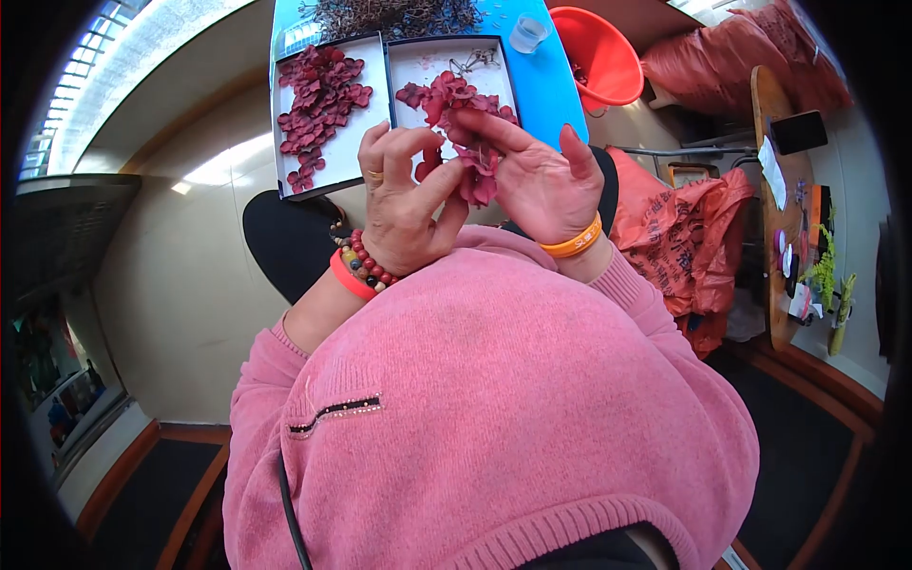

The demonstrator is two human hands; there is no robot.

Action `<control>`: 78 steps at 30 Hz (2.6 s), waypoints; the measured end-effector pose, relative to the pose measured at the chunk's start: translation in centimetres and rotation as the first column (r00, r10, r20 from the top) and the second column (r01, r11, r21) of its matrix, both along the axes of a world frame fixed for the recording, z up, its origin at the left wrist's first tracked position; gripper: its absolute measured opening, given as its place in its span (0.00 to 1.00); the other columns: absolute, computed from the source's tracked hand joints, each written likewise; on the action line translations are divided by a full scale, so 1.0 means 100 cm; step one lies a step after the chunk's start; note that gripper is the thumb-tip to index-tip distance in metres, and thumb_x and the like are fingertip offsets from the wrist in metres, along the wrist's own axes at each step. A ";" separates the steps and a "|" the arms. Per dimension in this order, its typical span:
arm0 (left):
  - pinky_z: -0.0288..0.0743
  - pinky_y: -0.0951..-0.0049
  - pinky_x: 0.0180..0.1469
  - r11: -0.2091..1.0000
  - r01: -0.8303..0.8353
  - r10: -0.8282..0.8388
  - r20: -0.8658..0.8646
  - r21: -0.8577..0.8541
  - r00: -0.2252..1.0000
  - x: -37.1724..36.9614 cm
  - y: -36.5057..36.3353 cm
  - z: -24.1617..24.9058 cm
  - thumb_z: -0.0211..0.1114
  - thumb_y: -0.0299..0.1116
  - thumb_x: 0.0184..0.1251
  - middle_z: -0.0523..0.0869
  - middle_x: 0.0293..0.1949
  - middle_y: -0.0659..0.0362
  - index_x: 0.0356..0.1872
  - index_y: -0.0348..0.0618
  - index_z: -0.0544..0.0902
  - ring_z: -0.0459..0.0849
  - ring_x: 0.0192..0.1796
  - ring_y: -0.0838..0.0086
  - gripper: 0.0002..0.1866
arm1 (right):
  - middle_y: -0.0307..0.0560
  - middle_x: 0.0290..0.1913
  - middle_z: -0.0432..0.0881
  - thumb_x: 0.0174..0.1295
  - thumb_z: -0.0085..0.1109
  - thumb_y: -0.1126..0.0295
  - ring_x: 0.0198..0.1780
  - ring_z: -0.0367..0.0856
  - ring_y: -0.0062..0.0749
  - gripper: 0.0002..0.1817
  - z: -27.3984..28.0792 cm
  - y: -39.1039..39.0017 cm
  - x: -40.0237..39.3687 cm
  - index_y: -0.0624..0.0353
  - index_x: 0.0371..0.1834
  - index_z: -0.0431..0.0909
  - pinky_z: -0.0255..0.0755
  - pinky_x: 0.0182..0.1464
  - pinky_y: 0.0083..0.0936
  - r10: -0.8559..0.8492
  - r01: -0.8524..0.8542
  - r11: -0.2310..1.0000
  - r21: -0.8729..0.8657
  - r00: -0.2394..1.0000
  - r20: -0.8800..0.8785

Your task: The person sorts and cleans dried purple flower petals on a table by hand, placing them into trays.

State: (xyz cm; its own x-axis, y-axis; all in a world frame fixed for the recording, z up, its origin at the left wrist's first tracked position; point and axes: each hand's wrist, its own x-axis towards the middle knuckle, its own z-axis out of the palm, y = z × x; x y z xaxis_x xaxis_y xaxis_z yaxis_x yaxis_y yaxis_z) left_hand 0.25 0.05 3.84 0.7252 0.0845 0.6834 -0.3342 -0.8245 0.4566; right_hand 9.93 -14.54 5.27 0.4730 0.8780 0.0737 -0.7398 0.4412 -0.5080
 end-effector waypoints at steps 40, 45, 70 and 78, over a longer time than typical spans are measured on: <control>0.72 0.77 0.31 0.857 -0.015 -0.056 -0.122 -0.515 0.991 0.014 0.007 -0.012 0.61 0.21 0.59 0.82 0.28 0.56 0.35 0.35 0.78 0.81 0.27 0.75 0.04 | 0.47 0.51 0.76 0.61 0.50 0.67 0.51 0.74 0.25 0.23 -0.002 -0.007 -0.012 0.69 0.58 0.69 0.69 0.53 0.20 0.042 0.188 0.869 -0.458 0.894 0.447; 0.71 0.81 0.38 0.830 -0.083 -0.095 -0.287 -0.552 0.953 0.008 0.004 -0.007 0.58 0.26 0.67 0.81 0.32 0.60 0.40 0.37 0.78 0.77 0.35 0.82 0.05 | 0.45 0.53 0.76 0.61 0.53 0.69 0.52 0.74 0.24 0.22 -0.014 -0.005 -0.012 0.65 0.59 0.70 0.69 0.53 0.20 -0.010 0.251 0.873 -0.419 0.867 0.498; 0.69 0.79 0.37 0.445 -0.136 -0.436 -0.346 -0.885 0.831 0.002 -0.003 -0.031 0.54 0.27 0.67 0.77 0.32 0.62 0.35 0.38 0.75 0.74 0.31 0.79 0.03 | 0.44 0.34 0.81 0.56 0.58 0.75 0.32 0.80 0.24 0.09 -0.035 0.004 -0.018 0.64 0.40 0.79 0.74 0.36 0.18 0.167 0.714 0.615 -0.334 0.297 0.940; 0.68 0.83 0.36 0.357 -0.236 -0.510 -0.400 -0.904 0.762 0.000 0.002 -0.027 0.53 0.31 0.69 0.77 0.27 0.65 0.35 0.38 0.75 0.73 0.30 0.84 0.07 | 0.48 0.32 0.78 0.54 0.59 0.75 0.30 0.80 0.37 0.05 -0.043 0.008 -0.017 0.62 0.33 0.78 0.75 0.32 0.25 0.113 0.762 0.647 -0.035 -0.051 0.992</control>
State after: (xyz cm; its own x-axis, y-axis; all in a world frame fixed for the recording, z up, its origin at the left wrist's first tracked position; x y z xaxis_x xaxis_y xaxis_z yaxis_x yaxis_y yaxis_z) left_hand 0.28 0.23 1.12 0.9449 0.1952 -0.2626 0.2153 0.2337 0.9482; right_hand 8.18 -13.74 1.00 0.5970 0.6771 0.4303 0.7019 -0.1811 -0.6889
